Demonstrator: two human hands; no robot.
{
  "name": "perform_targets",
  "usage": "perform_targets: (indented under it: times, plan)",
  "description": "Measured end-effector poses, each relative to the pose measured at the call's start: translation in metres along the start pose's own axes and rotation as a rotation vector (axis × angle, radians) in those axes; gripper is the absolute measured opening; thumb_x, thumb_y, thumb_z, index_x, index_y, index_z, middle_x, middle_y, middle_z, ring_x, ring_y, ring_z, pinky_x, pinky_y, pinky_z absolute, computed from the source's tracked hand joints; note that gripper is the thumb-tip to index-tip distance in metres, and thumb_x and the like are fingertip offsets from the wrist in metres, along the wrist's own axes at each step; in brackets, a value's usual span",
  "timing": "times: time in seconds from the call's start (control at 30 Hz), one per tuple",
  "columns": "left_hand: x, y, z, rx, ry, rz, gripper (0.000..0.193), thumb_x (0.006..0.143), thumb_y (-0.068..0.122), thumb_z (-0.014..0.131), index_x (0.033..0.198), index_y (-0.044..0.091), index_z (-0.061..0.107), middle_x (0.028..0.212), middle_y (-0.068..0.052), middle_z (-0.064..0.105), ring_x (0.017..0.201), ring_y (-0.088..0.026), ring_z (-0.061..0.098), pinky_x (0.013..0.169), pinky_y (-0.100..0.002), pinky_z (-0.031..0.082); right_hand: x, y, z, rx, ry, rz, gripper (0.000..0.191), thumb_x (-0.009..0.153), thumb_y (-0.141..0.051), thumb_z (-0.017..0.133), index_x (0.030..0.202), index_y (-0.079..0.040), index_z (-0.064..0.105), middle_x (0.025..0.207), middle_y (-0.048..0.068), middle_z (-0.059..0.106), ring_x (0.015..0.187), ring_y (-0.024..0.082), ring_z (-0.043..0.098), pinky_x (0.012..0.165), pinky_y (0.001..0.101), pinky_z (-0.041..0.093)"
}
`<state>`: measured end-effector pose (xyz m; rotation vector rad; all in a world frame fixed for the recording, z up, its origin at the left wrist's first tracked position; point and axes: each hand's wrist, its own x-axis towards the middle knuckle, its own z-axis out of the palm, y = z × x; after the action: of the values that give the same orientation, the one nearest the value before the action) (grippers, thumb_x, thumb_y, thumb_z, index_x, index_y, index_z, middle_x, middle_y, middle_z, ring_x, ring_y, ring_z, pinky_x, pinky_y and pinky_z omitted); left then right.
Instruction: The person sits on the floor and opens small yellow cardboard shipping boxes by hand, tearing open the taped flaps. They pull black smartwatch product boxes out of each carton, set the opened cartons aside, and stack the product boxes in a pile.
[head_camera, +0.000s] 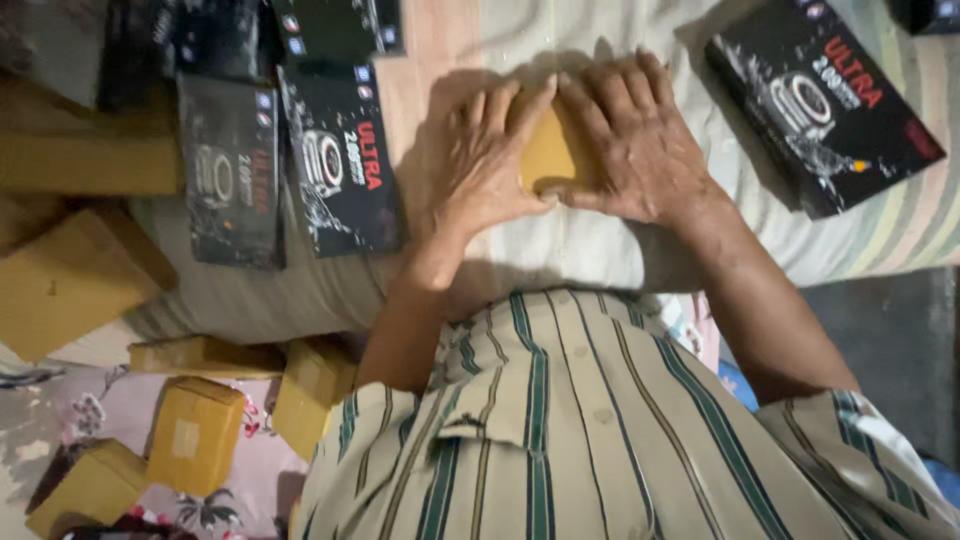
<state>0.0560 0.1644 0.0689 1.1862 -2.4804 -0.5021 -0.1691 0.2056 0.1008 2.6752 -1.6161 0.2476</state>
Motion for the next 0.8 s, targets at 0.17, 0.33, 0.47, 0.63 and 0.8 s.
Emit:
perform_targets:
  times: [0.17,0.33,0.47,0.63,0.8]
  plan:
    - [-0.009,-0.001,-0.010,-0.045,0.081,0.082,0.120,0.059,0.046,0.095,0.158,0.020,0.032,0.149,-0.018,0.040,0.138,-0.042,0.037,0.118,-0.058,0.027,-0.026,0.003,-0.003,0.129,0.199,0.113,0.099,0.085,-0.069,0.068,0.157,-0.006,0.040,0.149,0.031,0.045,0.141,0.047,0.038,0.117,0.0593,0.031]
    - [-0.017,0.011,-0.009,-0.135,0.189,0.092,0.111,0.066,0.043,0.092,0.159,0.016,0.038,0.150,-0.016,0.043,0.142,-0.037,0.041,0.124,-0.052,0.029,-0.059,-0.020,0.002,0.410,0.413,0.443,0.079,0.115,-0.039,0.064,0.165,0.007,0.023,0.152,0.030,0.044,0.141,0.041,0.048,0.121,0.0500,0.044]
    - [-0.032,0.036,-0.027,-0.098,0.265,0.097,0.116,0.066,0.054,0.093,0.159,0.012,0.036,0.148,-0.018,0.042,0.141,-0.040,0.039,0.125,-0.059,0.023,-0.062,-0.020,0.004,1.237,0.540,0.452,0.071,0.113,-0.025,0.064,0.163,0.004,0.022,0.156,0.022,0.046,0.141,0.030,0.054,0.118,0.0414,0.049]
    - [-0.041,0.067,-0.089,0.065,0.376,0.227,0.104,0.082,0.063,0.088,0.158,0.015,0.037,0.156,-0.020,0.034,0.148,-0.041,0.034,0.128,-0.063,0.020,-0.041,-0.034,-0.007,1.384,0.400,0.618,0.057,0.112,-0.014,0.056,0.163,0.001,0.036,0.139,0.016,0.061,0.117,0.023,0.063,0.093,0.0340,0.053]
    - [0.013,0.082,-0.133,0.169,0.255,0.472,0.072,0.105,0.053,0.077,0.155,0.010,0.048,0.149,-0.021,0.041,0.136,-0.037,0.048,0.116,-0.049,0.045,-0.015,-0.149,-0.006,1.961,-0.316,0.083,0.088,0.075,0.006,0.059,0.156,-0.002,0.026,0.153,0.007,0.044,0.142,0.020,0.046,0.116,0.0327,0.044]
